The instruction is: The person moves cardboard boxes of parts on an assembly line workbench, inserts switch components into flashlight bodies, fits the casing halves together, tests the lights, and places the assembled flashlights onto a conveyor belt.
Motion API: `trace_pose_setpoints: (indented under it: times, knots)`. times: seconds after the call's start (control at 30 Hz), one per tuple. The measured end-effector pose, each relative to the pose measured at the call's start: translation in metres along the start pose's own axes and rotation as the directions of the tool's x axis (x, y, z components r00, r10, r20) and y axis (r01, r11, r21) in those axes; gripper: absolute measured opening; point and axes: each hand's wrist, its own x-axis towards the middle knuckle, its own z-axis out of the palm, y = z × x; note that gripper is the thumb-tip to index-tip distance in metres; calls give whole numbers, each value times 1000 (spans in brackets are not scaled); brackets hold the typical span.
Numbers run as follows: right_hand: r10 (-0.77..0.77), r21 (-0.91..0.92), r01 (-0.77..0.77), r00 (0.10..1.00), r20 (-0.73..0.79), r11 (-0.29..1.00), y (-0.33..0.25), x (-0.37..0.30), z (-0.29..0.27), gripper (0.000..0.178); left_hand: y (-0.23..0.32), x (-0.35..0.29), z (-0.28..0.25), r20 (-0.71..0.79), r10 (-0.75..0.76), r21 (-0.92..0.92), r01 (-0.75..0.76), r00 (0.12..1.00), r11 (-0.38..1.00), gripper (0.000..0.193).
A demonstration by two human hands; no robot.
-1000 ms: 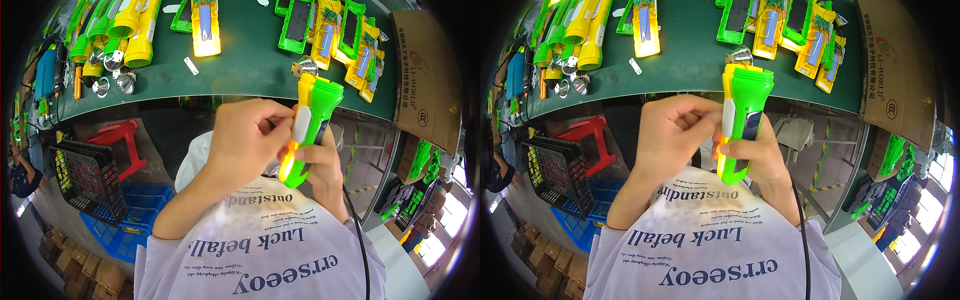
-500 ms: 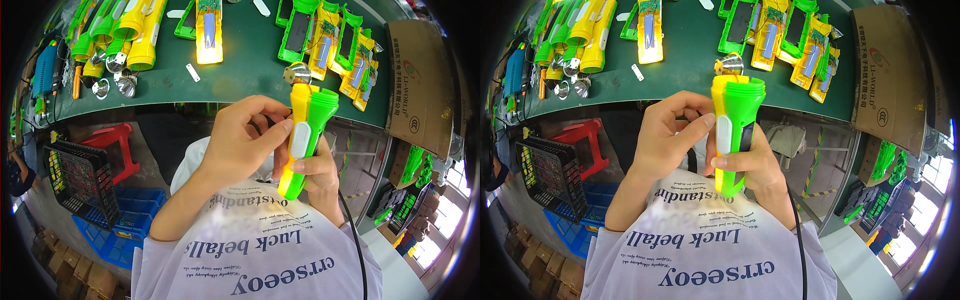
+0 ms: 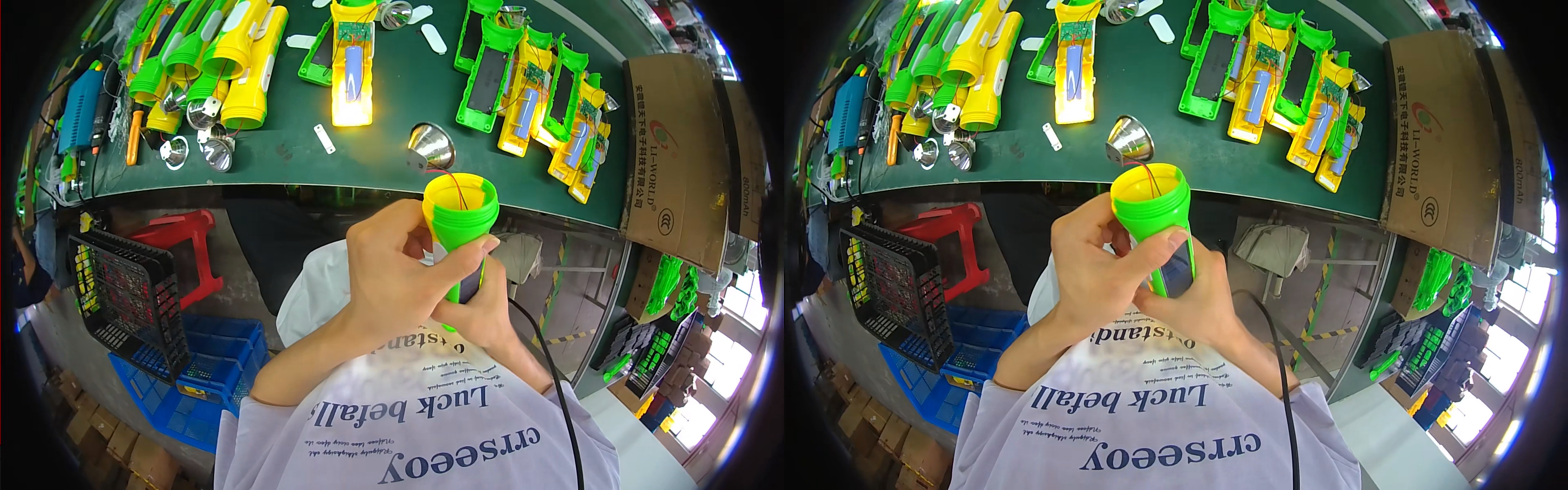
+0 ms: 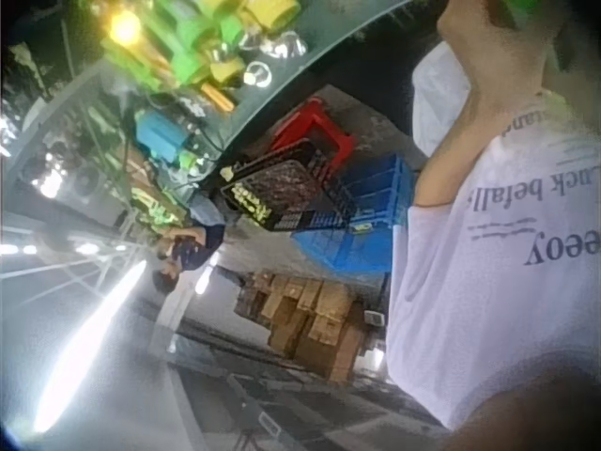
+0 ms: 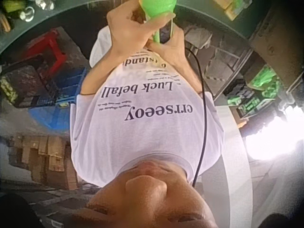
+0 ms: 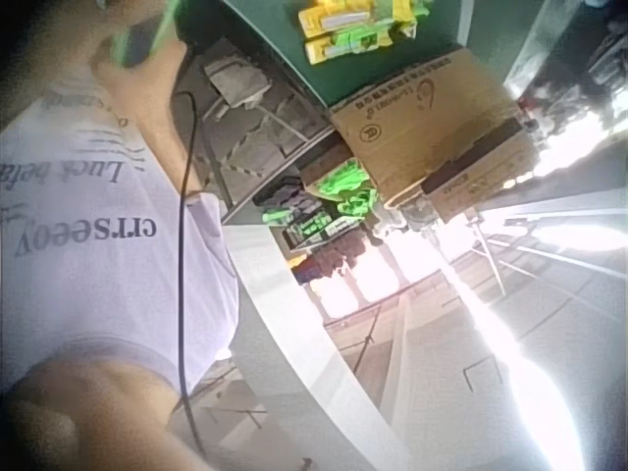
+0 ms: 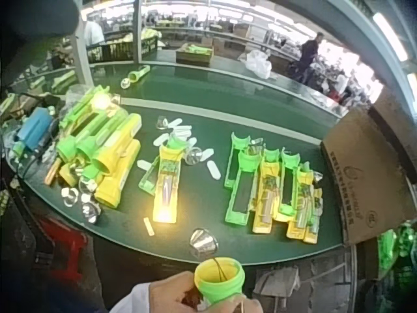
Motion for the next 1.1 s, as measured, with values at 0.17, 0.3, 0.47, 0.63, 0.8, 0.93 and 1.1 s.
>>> trace_pose_setpoints:
  times: [0.17,0.3,0.47,0.63,0.8,0.93,1.1]
  knots:
    - [-102,11,103,993,-53,995,-5,-2,-2,40,-4,0,7,-92,119,-8,-120,989,993,27]
    - [-43,146,29,995,89,989,6,-10,-2,42,-5,11,5,253,-51,-540,185,966,821,52]
    - [65,568,-281,927,369,774,4,-12,-1,48,-27,26,-1,550,152,-779,439,821,448,71]
    - [129,714,-428,891,435,554,5,-13,-1,43,-30,32,3,519,100,-748,395,849,533,58]
    - [25,745,-404,886,463,530,4,-3,3,47,-30,39,0,400,-67,-725,360,914,587,45]
    - [-4,797,-433,878,479,422,18,0,3,45,-21,41,5,375,-94,-634,330,922,700,49]
    - [-295,818,-575,778,555,24,21,2,12,41,-25,60,-2,497,77,-702,349,864,621,60]
